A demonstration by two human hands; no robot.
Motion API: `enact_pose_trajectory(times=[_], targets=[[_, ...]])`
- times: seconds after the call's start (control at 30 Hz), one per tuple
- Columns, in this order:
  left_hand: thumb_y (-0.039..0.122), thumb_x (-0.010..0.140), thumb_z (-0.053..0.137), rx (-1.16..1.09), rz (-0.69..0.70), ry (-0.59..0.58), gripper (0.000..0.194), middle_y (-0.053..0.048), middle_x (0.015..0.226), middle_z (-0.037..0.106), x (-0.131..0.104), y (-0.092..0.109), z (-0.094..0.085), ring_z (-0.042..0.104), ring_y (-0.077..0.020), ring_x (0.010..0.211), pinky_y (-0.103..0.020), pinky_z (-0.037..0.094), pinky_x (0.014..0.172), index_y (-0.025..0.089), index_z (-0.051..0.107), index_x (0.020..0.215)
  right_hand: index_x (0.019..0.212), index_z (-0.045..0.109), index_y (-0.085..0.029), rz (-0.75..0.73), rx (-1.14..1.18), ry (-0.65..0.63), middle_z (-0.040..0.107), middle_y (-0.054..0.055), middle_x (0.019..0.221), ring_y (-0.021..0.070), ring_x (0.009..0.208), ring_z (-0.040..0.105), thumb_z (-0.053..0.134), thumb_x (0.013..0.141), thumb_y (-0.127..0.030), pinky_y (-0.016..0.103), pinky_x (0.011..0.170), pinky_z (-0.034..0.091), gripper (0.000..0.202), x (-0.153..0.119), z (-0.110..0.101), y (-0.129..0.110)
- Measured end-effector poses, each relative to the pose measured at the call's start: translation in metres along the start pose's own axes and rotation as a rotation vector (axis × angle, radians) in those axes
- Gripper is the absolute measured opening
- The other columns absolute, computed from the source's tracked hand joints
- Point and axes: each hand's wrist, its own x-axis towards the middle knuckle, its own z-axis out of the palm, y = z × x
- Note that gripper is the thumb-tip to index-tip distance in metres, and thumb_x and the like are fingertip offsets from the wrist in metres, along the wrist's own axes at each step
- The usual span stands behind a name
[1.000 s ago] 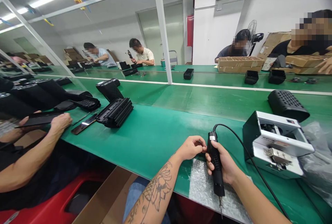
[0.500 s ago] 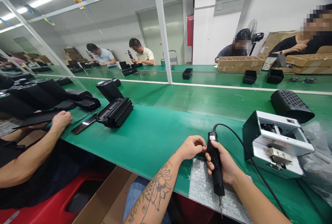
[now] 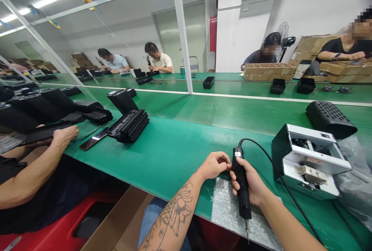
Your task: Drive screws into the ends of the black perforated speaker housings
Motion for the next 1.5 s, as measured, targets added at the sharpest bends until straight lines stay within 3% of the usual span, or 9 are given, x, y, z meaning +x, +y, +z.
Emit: enact_pose_trajectory(times=[1.5], targets=[[0.017,0.069,0.067,0.014,0.024,0.028,0.014,-0.003,0.078,0.07,-0.0016,-0.0024,-0.0002,0.064,-0.0129,0.071,-0.024,0.051,0.071,0.013,0.071,0.082,0.085,0.063,-0.016,-0.003,-0.002,-0.004,0.056,-0.002,0.065,0.0121,0.042,0.05,0.058,0.1,-0.058,0.033,0.041,0.055,0.045,0.0019,-0.0022,0.0019]])
